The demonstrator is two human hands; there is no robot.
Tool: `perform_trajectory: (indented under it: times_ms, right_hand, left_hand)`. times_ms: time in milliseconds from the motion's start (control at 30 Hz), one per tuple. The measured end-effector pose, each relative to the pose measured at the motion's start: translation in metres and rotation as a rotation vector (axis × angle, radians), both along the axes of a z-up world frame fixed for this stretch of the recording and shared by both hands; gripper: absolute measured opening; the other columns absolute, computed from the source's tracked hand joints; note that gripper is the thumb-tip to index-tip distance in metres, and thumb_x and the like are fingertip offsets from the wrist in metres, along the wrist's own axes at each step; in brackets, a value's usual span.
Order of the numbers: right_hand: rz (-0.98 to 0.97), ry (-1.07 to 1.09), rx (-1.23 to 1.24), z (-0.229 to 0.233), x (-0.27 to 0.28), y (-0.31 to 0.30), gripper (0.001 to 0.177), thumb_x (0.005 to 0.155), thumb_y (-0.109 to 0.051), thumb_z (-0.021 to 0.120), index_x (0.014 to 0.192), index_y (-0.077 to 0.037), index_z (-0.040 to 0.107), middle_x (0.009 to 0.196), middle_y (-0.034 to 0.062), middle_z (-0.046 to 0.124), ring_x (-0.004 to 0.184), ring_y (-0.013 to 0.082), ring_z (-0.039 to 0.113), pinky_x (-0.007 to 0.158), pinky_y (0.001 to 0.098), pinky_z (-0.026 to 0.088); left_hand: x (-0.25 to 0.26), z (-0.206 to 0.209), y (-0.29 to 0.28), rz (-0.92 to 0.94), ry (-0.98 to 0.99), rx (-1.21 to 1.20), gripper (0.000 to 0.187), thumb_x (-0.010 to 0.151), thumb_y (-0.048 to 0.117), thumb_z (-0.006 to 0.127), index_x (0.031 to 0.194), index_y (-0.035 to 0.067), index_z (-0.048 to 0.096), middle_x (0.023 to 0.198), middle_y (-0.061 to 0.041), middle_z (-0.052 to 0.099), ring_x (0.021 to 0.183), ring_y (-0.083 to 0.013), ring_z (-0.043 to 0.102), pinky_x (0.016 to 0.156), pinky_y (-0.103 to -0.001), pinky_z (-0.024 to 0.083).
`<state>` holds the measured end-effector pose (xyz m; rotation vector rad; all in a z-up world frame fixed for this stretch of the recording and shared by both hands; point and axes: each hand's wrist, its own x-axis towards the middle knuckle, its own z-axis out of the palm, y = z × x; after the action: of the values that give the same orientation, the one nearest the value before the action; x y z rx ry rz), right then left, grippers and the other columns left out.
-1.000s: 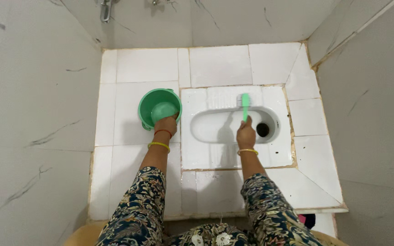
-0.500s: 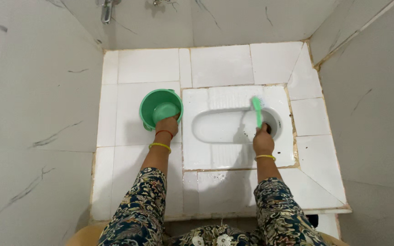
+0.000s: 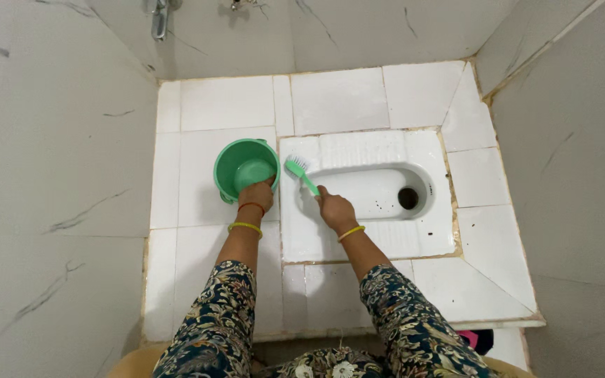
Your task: The person turns on a faucet to fill a bucket with water, then scrubs a squat toilet and the surrounding tiles using a brush and water from the bucket.
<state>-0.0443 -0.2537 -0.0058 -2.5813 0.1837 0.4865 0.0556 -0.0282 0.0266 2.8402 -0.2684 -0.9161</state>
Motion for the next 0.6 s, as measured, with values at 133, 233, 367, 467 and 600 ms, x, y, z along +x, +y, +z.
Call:
perform_trajectory:
  times_ms: [133, 233, 367, 467, 600]
  right_hand:
    - [-0.229, -0.04, -0.094, 0.0, 0.029, -0.069, 0.045, 0.105, -0.037, 0.043, 0.145, -0.018, 0.049, 0.091, 0.0248, 0.073, 0.086, 0.0463, 0.07, 0.077, 0.0584, 0.054]
    - [-0.378, -0.082, -0.191, 0.0, 0.042, -0.102, 0.038, 0.108, -0.036, 0.042, 0.134, -0.011, 0.055, 0.095, 0.0241, 0.074, 0.091, 0.0455, 0.07, 0.079, 0.059, 0.054]
    - [-0.506, -0.092, -0.099, -0.008, 0.062, -0.08, 0.04, 0.106, -0.032, 0.041, 0.136, -0.008, 0.051, 0.096, 0.0274, 0.073, 0.091, 0.0477, 0.069, 0.078, 0.0591, 0.053]
    - [-0.229, -0.013, -0.089, -0.019, 0.076, -0.009, 0.039, 0.106, -0.029, 0.04, 0.137, -0.007, 0.052, 0.096, 0.0241, 0.074, 0.093, 0.045, 0.07, 0.08, 0.0587, 0.054]
    - [-0.039, -0.02, 0.002, -0.014, 0.045, 0.049, 0.045, 0.106, -0.036, 0.041, 0.143, -0.014, 0.05, 0.095, 0.0241, 0.073, 0.091, 0.0445, 0.07, 0.082, 0.0565, 0.054]
  left_hand:
    - [-0.001, -0.008, 0.004, 0.023, -0.039, -0.05, 0.069, 0.098, 0.009, 0.043, 0.156, 0.048, 0.038, 0.131, -0.016, 0.067, 0.114, -0.0363, 0.068, 0.098, -0.048, 0.055]
    - [0.0, -0.008, 0.003, 0.033, -0.063, -0.057, 0.064, 0.1, 0.01, 0.043, 0.153, 0.046, 0.045, 0.131, -0.015, 0.069, 0.114, -0.0362, 0.068, 0.098, -0.048, 0.056]
    - [0.001, -0.007, 0.002, 0.034, -0.005, -0.044, 0.071, 0.097, 0.009, 0.045, 0.155, 0.049, 0.037, 0.13, -0.015, 0.067, 0.113, -0.0358, 0.067, 0.096, -0.048, 0.055]
    - [0.001, -0.018, 0.005, -0.018, -0.064, -0.052, 0.074, 0.095, 0.005, 0.045, 0.157, 0.046, 0.035, 0.129, -0.016, 0.068, 0.112, -0.0354, 0.068, 0.094, -0.048, 0.056]
    - [0.001, -0.036, 0.006, -0.037, -0.094, -0.074, 0.075, 0.093, 0.003, 0.046, 0.158, 0.04, 0.036, 0.123, -0.019, 0.069, 0.108, -0.0375, 0.068, 0.091, -0.049, 0.057]
